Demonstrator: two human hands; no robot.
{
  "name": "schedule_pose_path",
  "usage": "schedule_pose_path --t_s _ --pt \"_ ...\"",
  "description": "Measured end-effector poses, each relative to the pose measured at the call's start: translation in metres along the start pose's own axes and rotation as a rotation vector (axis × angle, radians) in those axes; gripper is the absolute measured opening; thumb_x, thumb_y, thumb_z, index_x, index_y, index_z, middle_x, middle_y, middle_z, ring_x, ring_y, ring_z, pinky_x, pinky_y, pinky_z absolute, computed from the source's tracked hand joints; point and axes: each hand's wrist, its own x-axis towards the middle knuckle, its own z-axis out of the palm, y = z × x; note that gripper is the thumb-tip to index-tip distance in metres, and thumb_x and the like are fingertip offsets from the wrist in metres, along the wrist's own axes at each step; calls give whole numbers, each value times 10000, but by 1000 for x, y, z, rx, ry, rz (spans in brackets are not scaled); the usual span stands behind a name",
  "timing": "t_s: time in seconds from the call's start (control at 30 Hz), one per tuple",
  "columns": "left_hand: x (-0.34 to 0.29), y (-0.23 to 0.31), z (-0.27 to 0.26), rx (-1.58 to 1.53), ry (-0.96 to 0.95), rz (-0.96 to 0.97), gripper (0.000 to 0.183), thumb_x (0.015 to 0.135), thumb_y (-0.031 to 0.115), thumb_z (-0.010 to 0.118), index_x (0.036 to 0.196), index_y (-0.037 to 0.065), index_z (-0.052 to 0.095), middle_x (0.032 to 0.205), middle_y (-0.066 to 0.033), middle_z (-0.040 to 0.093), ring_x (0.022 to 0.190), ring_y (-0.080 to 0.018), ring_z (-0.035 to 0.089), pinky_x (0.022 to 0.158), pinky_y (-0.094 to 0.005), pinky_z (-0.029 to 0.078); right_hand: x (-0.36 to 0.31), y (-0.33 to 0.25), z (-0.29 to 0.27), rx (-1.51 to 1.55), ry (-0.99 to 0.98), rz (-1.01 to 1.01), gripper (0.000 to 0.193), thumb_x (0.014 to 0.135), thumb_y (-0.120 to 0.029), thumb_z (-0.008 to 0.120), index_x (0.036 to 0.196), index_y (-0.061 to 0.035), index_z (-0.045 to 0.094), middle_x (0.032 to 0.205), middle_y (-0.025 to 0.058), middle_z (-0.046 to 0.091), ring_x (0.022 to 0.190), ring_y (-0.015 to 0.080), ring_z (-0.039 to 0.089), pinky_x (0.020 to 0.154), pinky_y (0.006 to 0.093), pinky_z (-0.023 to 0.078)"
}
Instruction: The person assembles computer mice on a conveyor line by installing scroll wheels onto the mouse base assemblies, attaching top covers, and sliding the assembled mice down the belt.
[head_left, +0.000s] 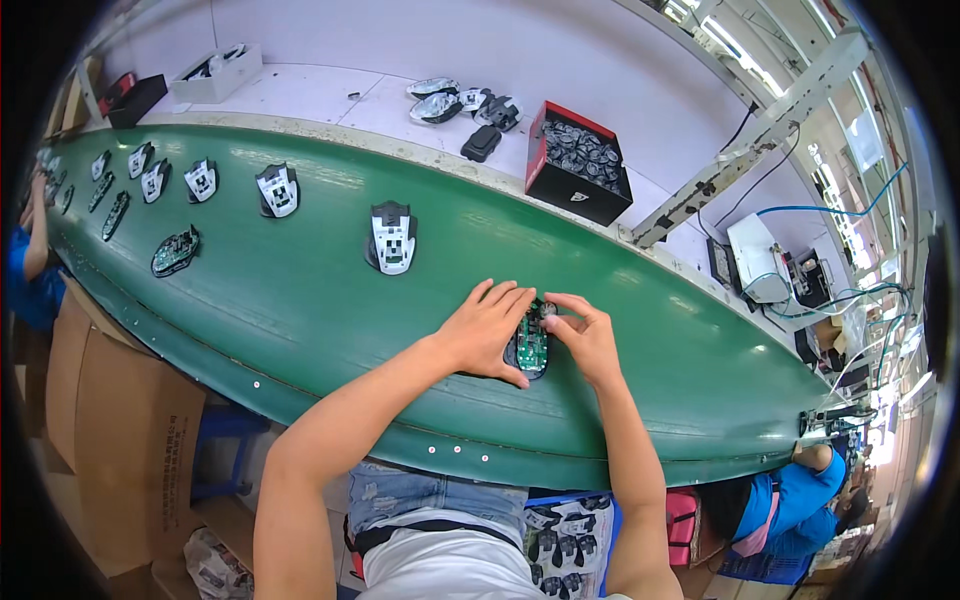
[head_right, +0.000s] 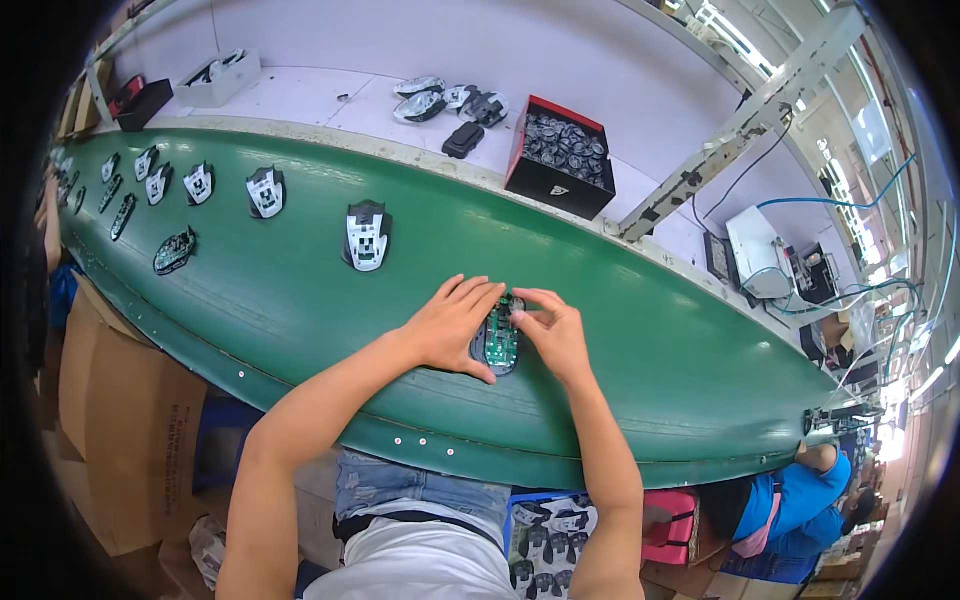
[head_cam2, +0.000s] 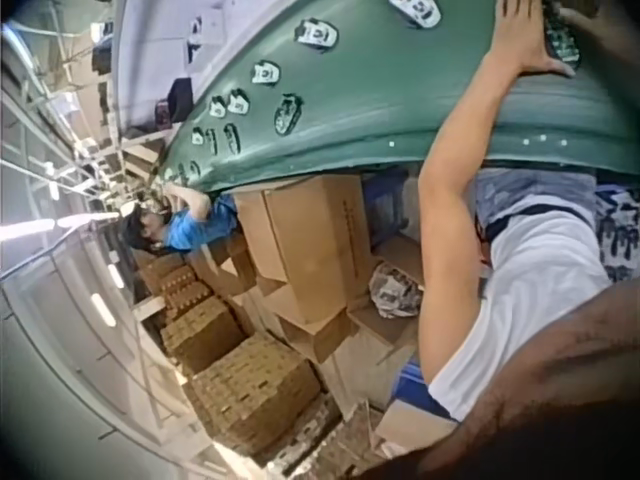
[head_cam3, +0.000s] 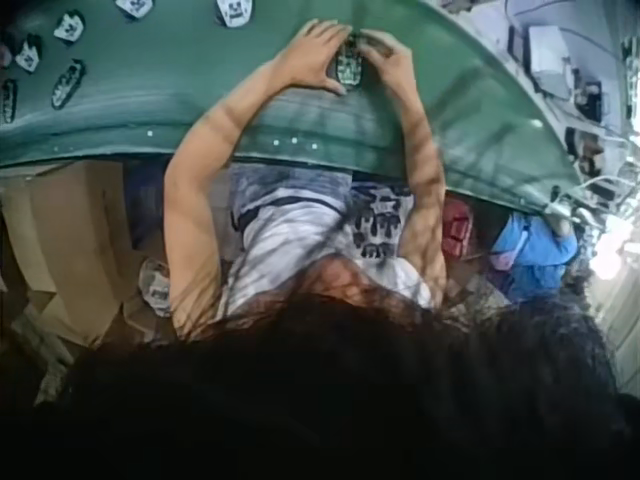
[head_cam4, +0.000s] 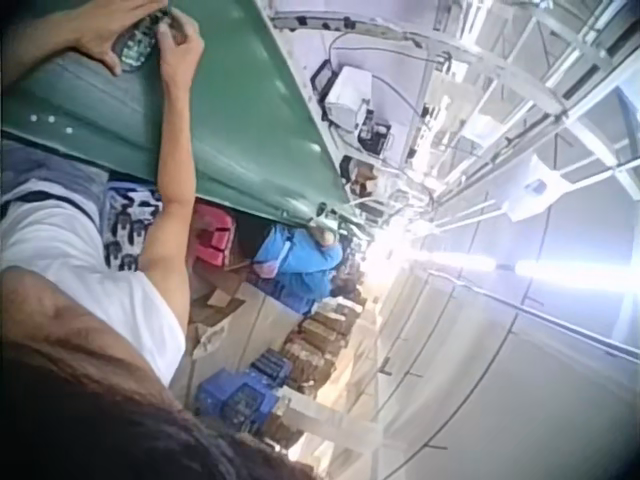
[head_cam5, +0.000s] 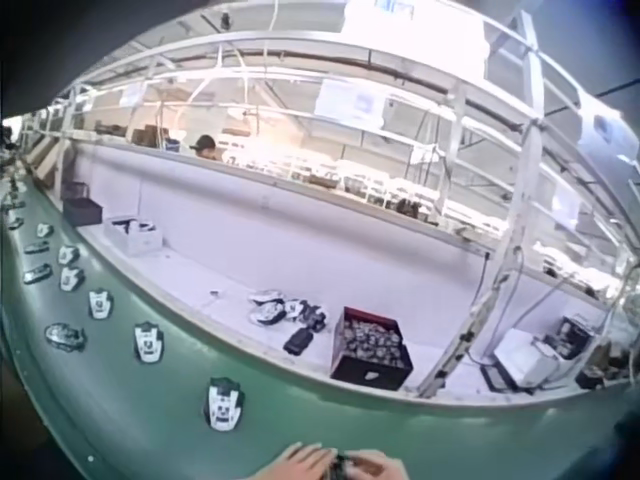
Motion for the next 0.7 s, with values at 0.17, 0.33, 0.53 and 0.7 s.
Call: schedule_pose_path --t_s 0.17,0.33,0.53,0.7 --pt "-1 4 -2 26 -10 -39 1275 578 782 739 1411 -113 377 1473 -252 413 1409 -416 333 1179 -539 231 -1 0 7 -286 -20 -230 369 851 59 695 1217 28 657 1181 109 614 903 159 674 833 291 586" --pt "-1 4 -1 39 -7 -52 1269 574 776 747 1403 -113 383 1473 -248 414 1414 -410 331 1180 -538 234 -3 -11 9 -587 -5 -397 350 812 46 712 1155 -23 707 1064 119 659 901 196 683 782 306 576" --pt "1 4 1 46 -6 -47 1255 577 766 753 1400 -108 388 1472 -242 417 1415 -406 330 1179 -538 236 -4 -28 15 -957 -32 -487 393 755 -45 768 1143 -88 727 998 120 645 888 321 648 776 406 531" --pt "1 5 2 26 5 -52 1259 577 760 757 1409 -104 375 1472 -245 415 1412 -408 331 1181 -536 230 -1 -19 6 -972 -62 -508 339 794 -58 726 1133 -55 719 999 135 632 899 326 644 785 419 531"
